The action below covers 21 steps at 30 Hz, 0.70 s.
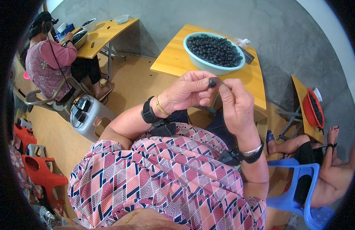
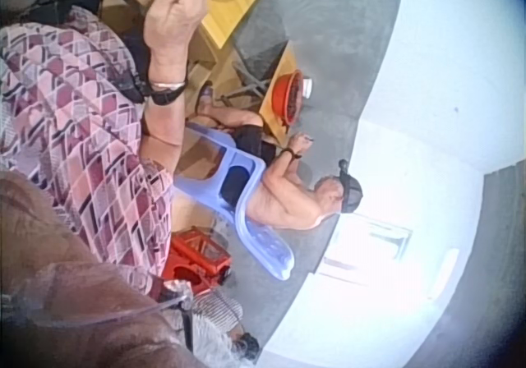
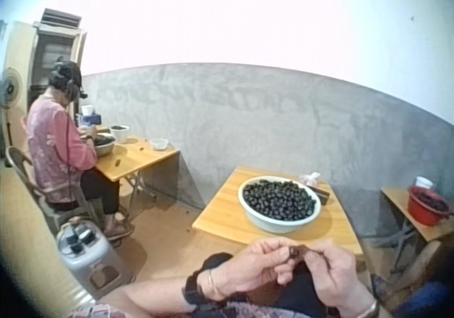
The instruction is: Manually trimming or peeling small black rubber or plastic components using a small blade.
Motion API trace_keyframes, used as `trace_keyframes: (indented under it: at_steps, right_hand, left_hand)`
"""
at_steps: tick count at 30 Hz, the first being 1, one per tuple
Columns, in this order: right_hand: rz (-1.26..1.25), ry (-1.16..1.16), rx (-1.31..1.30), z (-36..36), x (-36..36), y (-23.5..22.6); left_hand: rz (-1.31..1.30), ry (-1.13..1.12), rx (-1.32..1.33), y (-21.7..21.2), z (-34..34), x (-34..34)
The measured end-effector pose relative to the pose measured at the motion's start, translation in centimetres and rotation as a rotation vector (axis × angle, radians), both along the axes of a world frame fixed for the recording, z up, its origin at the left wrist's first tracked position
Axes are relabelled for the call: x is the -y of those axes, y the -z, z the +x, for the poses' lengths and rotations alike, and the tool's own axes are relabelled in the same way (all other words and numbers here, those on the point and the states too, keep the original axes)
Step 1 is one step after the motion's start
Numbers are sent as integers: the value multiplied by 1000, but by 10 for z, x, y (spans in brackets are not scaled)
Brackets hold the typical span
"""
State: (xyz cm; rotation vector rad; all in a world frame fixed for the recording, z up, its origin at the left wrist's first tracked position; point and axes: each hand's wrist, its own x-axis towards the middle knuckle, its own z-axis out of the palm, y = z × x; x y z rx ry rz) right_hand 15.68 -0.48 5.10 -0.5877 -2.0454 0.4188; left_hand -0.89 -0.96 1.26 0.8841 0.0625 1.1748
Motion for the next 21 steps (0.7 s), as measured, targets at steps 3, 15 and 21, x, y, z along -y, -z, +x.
trace_keyframes:
  at_steps: [3,15,21]
  right_hand:
    - [23,2,2,-3,5,-3]
    - [9,15,28,-3,5,-4]
    - [0,-8,35,-3,6,-5]
  left_hand:
    - [34,23,17,2,-1,-2]
    - [27,-17,-11,2,0,-1]
    - [23,-1,-9,3,-2,-2]
